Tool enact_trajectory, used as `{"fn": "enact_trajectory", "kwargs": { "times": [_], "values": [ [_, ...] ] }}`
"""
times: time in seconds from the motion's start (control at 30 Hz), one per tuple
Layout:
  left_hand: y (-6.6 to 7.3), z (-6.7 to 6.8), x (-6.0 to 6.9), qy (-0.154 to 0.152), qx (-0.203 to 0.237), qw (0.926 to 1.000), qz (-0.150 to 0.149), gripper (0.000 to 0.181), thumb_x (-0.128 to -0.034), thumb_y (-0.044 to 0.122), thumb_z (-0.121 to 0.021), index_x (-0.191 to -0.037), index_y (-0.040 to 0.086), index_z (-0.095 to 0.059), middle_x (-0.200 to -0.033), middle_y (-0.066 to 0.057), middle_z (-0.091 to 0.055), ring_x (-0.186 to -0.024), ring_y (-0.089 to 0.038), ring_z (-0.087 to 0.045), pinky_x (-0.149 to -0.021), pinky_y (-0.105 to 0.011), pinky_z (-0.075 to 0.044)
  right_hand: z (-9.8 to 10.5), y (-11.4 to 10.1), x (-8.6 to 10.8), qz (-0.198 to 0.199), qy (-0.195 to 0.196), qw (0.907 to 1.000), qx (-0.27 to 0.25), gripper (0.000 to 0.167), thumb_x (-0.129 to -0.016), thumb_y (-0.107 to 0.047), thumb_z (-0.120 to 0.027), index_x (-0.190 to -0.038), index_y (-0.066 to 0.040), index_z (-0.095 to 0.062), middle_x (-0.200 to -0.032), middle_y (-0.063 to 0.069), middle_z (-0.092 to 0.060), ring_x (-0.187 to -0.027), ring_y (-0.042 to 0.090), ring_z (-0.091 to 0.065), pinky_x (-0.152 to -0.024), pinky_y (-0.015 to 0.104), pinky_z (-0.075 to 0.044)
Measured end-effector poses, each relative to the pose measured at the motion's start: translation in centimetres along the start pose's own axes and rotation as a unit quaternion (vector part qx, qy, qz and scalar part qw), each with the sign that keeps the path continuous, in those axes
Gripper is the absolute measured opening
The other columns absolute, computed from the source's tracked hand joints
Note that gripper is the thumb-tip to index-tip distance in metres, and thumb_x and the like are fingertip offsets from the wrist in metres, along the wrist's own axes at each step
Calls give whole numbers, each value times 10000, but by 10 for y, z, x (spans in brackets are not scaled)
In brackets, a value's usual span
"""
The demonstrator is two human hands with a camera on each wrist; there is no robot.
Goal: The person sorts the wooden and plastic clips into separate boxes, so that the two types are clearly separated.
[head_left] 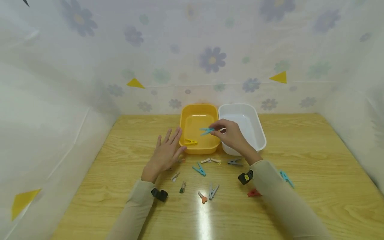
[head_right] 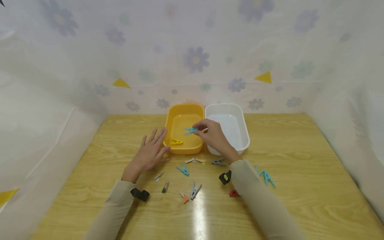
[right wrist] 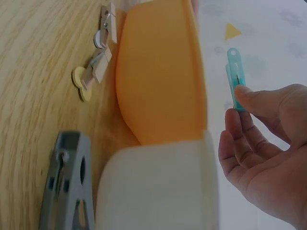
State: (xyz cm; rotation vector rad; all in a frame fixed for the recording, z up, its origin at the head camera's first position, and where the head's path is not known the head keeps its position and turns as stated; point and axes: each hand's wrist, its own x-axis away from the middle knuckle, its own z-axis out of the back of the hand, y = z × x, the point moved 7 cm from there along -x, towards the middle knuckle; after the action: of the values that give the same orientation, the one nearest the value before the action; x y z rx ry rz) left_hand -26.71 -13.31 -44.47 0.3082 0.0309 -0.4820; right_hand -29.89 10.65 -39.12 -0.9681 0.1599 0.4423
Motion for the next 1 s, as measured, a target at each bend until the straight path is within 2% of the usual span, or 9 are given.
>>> {"fn": "enact_trajectory", "kwargs": {
  "times": [0.2, 0.37, 0.57, 1.0],
  "values": [
    [0, -2, 0, -71, -105, 9999, 77, 721, -1103, 553, -263, -1667, 148, -70, -1726, -17, -49, -1574, -290, 27, -1193, -687, -41, -23, 0, -14, -160, -185, 9996, 111, 176, -933, -60, -763, -1104, -18, -758, -1021, 106, -738, -911, 245, -694, -781, 376, -601],
    [4, 0, 0, 0, -56, 10000, 40, 714, -1105, 538, -286, -1666, 134, -105, -1724, -32, -84, -1573, -302, 1, -1185, -701, -64, -37, 2, -26, -241, -317, 9986, 343, 144, -929, -49, -763, -1065, -2, -758, -1001, 117, -745, -900, 253, -705, -801, 379, -598],
    [7, -2, -1, -18, 6, 10000, 8, 724, -1103, 545, -288, -1664, 121, -115, -1723, -41, -91, -1573, -296, 17, -1186, -698, -26, -51, 8, -38, -251, -543, 9972, 455, 116, -930, -32, -752, -1038, 9, -760, -1008, 125, -749, -906, 267, -715, -827, 394, -589],
    [14, -1, -2, -34, 2, 10000, -8, 731, -1099, 558, -274, -1665, 127, -107, -1722, -18, -64, -1573, -352, -58, -1186, -698, -39, -68, 20, -46, -495, -835, 9918, 825, 120, -915, -9, -732, -1028, 21, -756, -1023, 141, -737, -950, 287, -687, -879, 409, -569]
  ]
}}
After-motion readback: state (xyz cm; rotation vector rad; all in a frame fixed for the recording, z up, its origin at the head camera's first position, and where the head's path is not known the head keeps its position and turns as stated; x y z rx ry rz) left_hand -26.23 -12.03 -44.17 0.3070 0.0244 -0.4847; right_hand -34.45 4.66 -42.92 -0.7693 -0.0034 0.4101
